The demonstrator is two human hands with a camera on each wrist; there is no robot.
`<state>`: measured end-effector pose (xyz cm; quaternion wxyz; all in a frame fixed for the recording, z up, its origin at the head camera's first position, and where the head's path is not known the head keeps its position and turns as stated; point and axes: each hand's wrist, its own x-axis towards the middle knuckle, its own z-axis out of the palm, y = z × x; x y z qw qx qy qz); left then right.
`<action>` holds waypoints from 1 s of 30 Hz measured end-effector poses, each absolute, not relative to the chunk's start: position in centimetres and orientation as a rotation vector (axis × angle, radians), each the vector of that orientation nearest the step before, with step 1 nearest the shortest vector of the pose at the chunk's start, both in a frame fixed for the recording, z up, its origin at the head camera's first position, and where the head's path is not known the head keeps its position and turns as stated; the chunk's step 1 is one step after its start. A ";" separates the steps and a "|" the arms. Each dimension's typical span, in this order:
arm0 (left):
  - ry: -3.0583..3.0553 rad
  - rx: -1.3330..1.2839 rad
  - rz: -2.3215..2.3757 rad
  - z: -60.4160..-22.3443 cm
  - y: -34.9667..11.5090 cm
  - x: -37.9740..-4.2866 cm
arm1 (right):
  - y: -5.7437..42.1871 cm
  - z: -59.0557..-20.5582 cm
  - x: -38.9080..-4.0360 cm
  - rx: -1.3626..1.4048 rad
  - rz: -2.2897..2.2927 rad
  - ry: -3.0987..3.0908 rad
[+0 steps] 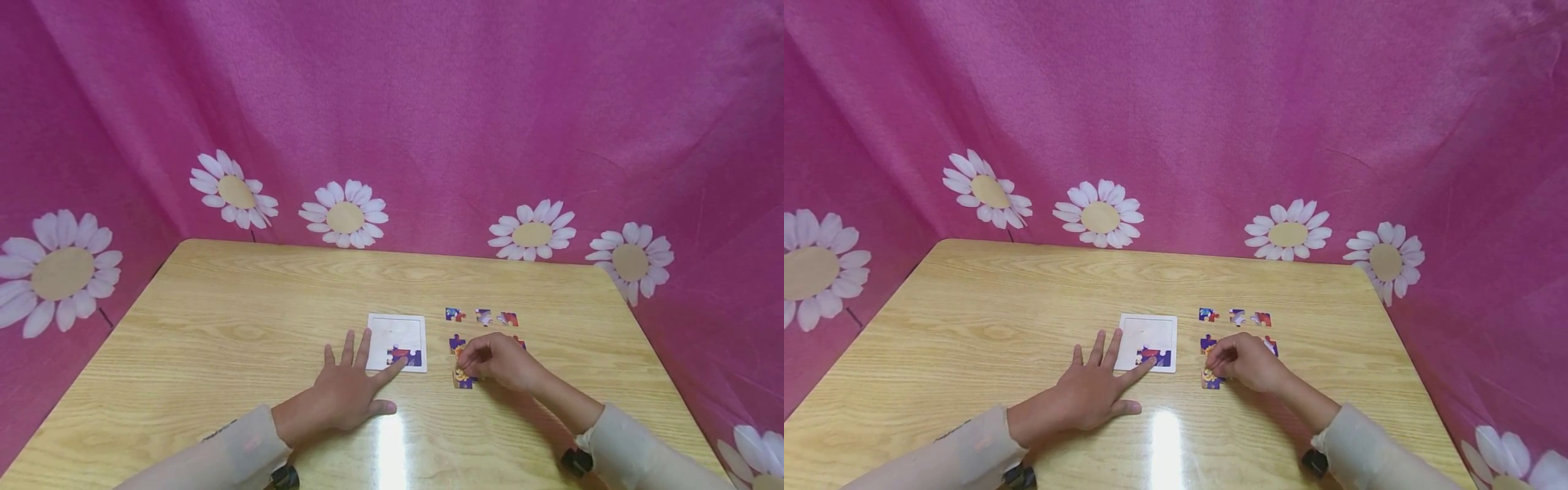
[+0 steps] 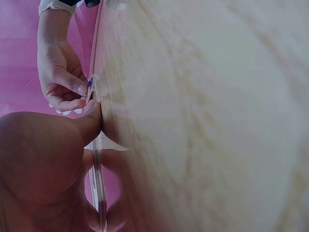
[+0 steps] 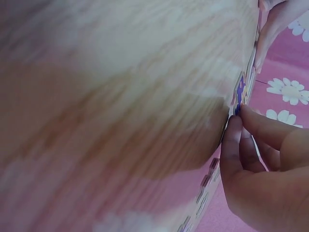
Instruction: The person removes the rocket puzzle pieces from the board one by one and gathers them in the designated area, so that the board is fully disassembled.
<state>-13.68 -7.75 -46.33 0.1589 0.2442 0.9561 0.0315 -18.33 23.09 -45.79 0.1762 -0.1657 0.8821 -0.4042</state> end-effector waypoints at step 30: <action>2.736 0.706 0.077 -46.5 -7.7 -13.7 | 23.3 -45.6 -18.4 -0.446 -1.218 2.452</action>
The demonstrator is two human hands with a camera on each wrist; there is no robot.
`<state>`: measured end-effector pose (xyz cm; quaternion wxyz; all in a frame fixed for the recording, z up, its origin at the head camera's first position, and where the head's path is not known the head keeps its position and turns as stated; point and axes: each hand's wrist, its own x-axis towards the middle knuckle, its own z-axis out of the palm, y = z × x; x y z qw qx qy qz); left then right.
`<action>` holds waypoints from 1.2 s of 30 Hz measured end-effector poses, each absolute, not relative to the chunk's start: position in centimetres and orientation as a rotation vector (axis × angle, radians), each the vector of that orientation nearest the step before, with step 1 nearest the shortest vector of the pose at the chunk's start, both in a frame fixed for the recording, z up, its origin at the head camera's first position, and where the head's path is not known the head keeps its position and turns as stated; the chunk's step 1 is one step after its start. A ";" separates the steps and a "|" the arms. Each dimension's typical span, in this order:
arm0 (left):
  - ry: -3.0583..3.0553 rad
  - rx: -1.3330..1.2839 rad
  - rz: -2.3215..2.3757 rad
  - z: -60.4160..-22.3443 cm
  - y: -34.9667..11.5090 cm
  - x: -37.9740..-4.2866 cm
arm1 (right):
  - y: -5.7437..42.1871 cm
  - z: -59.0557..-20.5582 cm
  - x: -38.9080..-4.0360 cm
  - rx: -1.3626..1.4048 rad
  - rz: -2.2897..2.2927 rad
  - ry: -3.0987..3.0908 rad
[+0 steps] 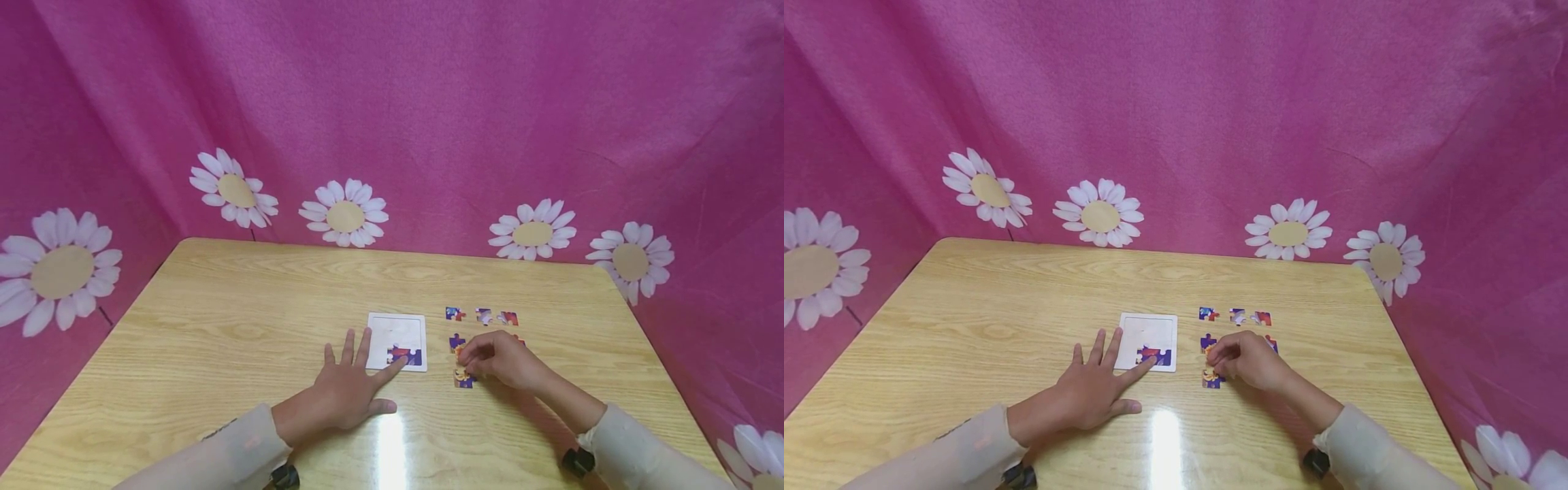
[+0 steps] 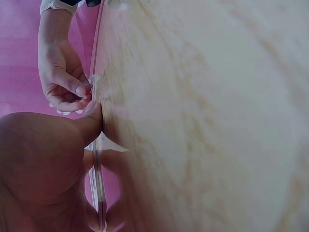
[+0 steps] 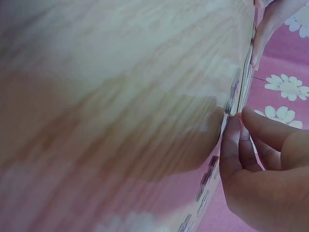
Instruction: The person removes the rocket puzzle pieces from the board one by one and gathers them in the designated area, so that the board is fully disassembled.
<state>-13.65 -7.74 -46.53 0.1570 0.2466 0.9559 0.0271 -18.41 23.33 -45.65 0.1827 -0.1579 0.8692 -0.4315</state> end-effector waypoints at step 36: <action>2.727 0.699 0.073 -46.5 -7.7 -13.7 | 17.2 -45.5 -21.5 -0.556 -1.297 2.409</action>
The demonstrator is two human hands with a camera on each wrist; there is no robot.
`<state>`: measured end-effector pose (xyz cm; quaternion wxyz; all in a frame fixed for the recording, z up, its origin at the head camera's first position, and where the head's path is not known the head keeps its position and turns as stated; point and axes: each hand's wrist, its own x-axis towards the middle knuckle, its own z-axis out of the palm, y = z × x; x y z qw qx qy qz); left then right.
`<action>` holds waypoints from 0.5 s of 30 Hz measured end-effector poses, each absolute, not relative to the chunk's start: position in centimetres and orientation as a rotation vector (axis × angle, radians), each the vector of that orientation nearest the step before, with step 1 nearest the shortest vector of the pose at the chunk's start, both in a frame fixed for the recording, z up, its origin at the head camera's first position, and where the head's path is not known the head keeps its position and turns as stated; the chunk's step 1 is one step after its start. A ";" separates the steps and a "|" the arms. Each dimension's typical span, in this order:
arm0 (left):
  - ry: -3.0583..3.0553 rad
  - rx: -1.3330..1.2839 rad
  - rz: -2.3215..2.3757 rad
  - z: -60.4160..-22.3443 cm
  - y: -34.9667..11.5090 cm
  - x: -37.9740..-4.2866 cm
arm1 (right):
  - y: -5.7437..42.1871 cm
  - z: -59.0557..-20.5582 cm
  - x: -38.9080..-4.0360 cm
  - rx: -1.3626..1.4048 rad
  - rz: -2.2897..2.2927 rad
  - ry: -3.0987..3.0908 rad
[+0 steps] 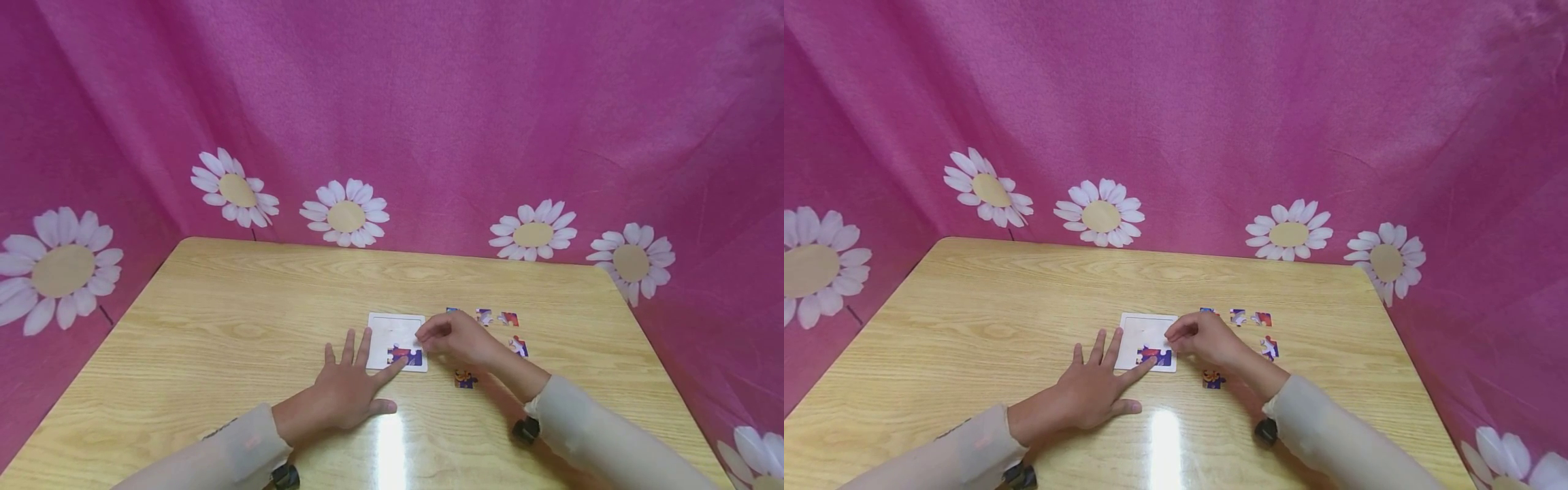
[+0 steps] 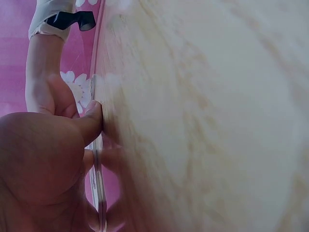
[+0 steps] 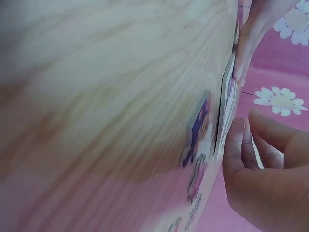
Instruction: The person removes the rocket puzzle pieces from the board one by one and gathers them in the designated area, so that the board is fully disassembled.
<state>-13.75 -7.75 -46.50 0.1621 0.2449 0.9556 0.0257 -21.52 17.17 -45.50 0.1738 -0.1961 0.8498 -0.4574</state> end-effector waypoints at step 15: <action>2.716 0.706 0.060 -46.6 -7.8 -13.8 | 13.4 -46.0 -22.3 -0.551 -1.320 2.359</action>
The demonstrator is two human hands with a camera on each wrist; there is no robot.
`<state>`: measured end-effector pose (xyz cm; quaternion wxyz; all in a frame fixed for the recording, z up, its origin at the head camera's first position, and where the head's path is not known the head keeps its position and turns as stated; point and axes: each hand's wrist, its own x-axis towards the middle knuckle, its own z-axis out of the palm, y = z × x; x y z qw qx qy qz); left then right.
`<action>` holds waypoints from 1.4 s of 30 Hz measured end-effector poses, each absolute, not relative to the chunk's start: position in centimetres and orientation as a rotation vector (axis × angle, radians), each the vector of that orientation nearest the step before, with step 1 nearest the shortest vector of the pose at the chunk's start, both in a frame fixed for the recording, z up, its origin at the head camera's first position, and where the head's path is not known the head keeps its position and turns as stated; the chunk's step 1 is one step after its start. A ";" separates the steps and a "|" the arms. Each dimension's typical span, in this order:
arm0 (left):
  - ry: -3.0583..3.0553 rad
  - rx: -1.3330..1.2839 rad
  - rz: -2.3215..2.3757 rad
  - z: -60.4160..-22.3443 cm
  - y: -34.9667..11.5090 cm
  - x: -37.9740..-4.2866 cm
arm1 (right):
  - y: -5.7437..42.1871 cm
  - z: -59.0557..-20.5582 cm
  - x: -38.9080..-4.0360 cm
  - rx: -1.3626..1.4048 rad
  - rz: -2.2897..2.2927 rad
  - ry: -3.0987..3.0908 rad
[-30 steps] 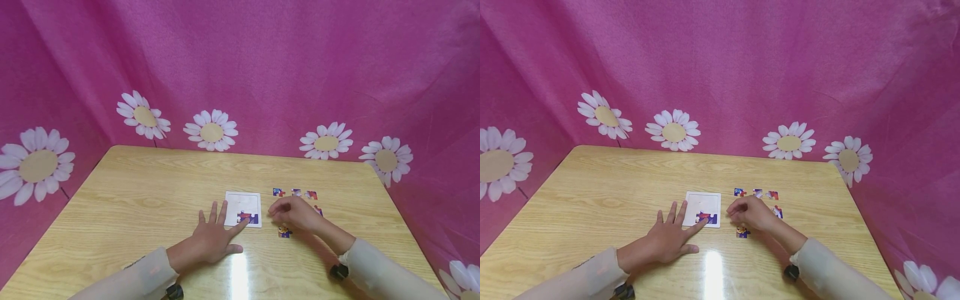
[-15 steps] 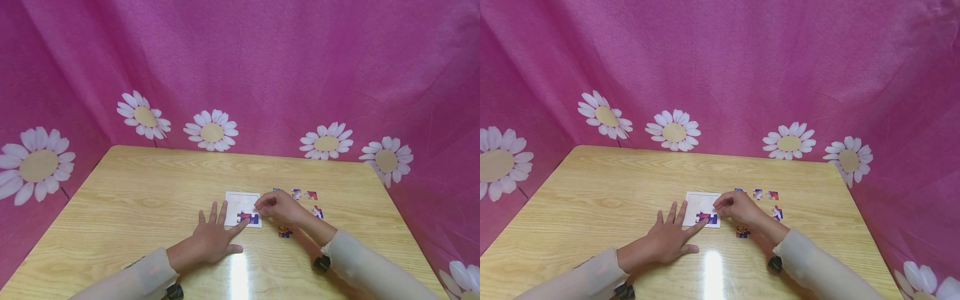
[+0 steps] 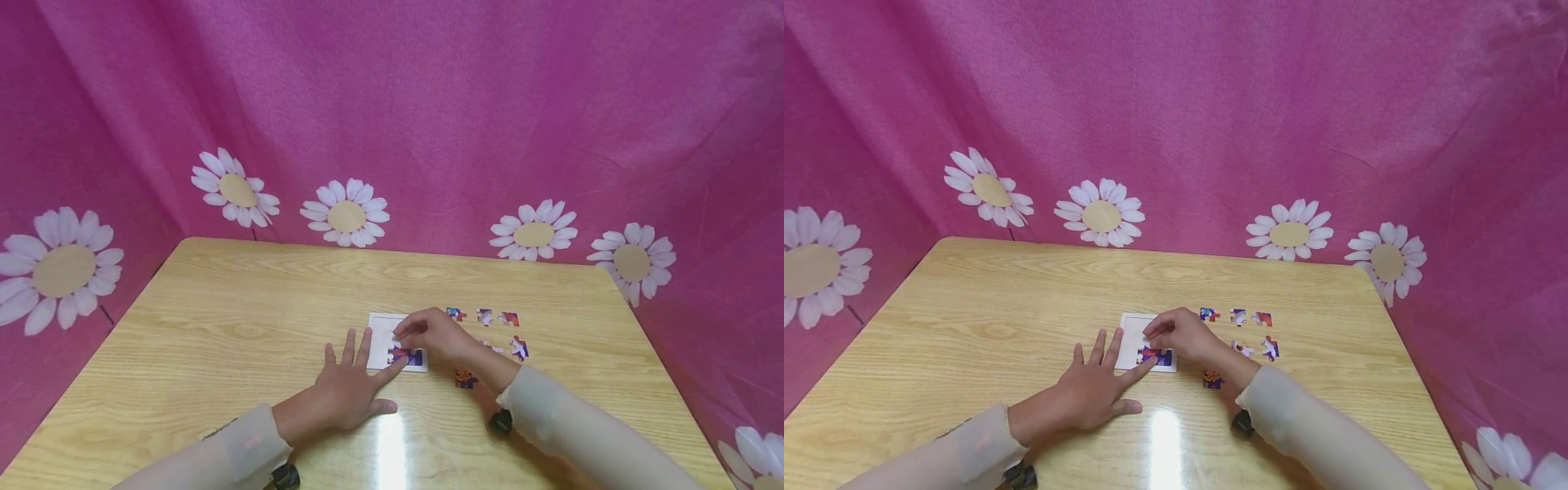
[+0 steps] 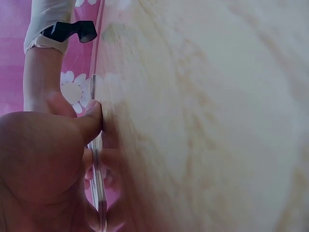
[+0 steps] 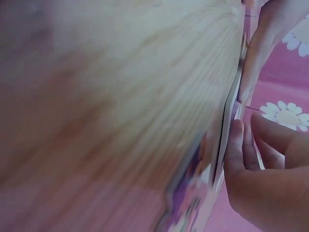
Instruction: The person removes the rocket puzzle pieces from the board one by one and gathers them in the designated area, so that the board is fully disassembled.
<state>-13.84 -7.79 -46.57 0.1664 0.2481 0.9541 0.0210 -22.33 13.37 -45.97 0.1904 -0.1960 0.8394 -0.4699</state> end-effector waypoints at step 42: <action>2.644 0.702 0.089 -45.5 -7.3 -14.4 | 12.8 -45.9 -22.7 -0.459 -1.316 2.310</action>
